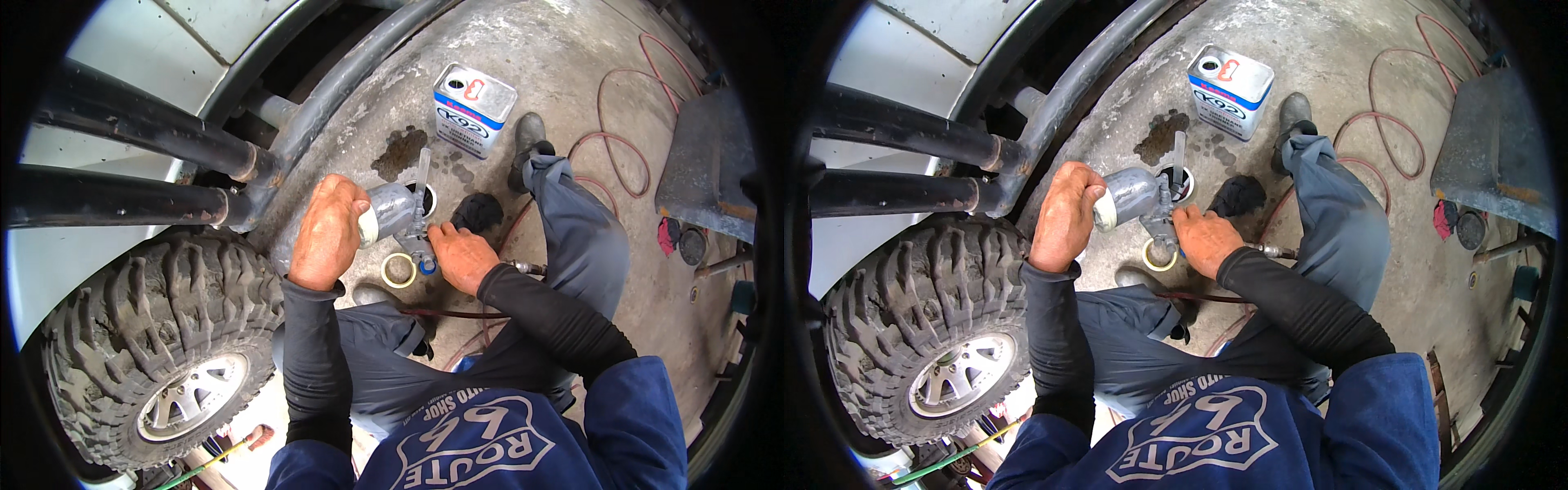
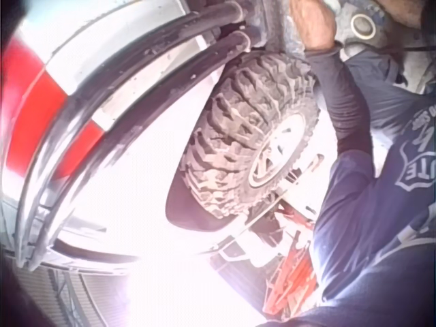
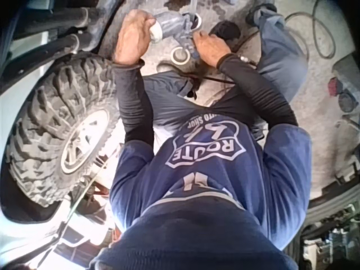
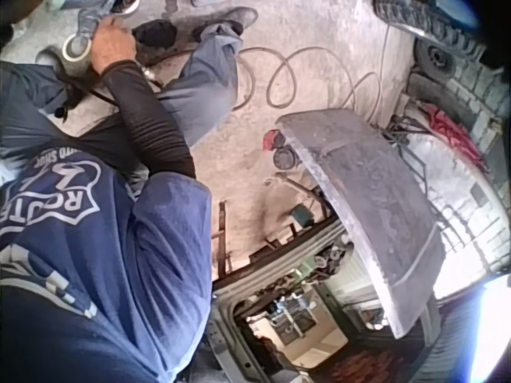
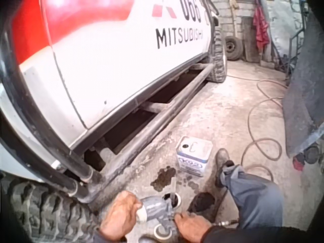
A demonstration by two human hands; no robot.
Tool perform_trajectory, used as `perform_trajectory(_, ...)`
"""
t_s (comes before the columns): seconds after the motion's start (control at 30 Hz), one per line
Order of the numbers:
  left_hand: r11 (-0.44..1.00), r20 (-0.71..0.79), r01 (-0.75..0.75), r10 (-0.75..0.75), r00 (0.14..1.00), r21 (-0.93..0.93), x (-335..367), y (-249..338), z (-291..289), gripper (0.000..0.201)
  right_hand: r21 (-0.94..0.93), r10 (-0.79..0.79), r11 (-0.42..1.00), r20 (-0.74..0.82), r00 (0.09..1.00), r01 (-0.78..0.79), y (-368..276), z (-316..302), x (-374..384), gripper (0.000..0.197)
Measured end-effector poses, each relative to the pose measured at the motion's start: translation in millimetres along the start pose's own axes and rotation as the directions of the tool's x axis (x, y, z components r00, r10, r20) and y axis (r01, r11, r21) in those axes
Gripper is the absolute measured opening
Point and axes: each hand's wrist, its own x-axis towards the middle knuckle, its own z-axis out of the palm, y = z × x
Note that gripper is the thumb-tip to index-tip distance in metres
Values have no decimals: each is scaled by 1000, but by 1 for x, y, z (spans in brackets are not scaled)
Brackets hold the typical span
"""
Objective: The person pours black paint into a spray gun cup, adds thinner, and stirs the mixture with a plastic stick. They then attach the cup to the spray gun and apply masking tape to the rim of the cup.
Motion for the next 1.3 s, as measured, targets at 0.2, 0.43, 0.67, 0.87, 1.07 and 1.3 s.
perform_trajectory(0.2, 981, -340, 162, -190, 921, -109, 12, -14, 5, 5, 78, -19, 997, -84, 996, 25, 4, -9, 4, 30)
perform_trajectory(0.43, 878, -535, 194, -428, 728, -438, 4, -25, -9, 9, 357, -51, 929, -134, 990, 97, 11, -37, 11, 55)
perform_trajectory(0.67, 897, -653, 55, -361, 666, -439, -24, 17, -32, 8, 535, 141, 843, -330, 933, 61, 40, -58, 18, 35)
perform_trajectory(0.87, 902, -485, -311, 137, 864, -299, -30, 152, -38, 22, 390, 202, 918, -293, 935, -76, 57, -36, 16, 29)
perform_trajectory(1.07, 821, -414, -511, 570, 710, 255, 90, 186, -111, 32, 284, -18, 954, -264, 964, 95, 28, -21, 6, 48)
perform_trajectory(1.3, 606, -383, -173, 671, 635, 777, 135, 157, -249, 28, 383, -274, 811, -420, 865, 443, 21, -55, -7, 58)
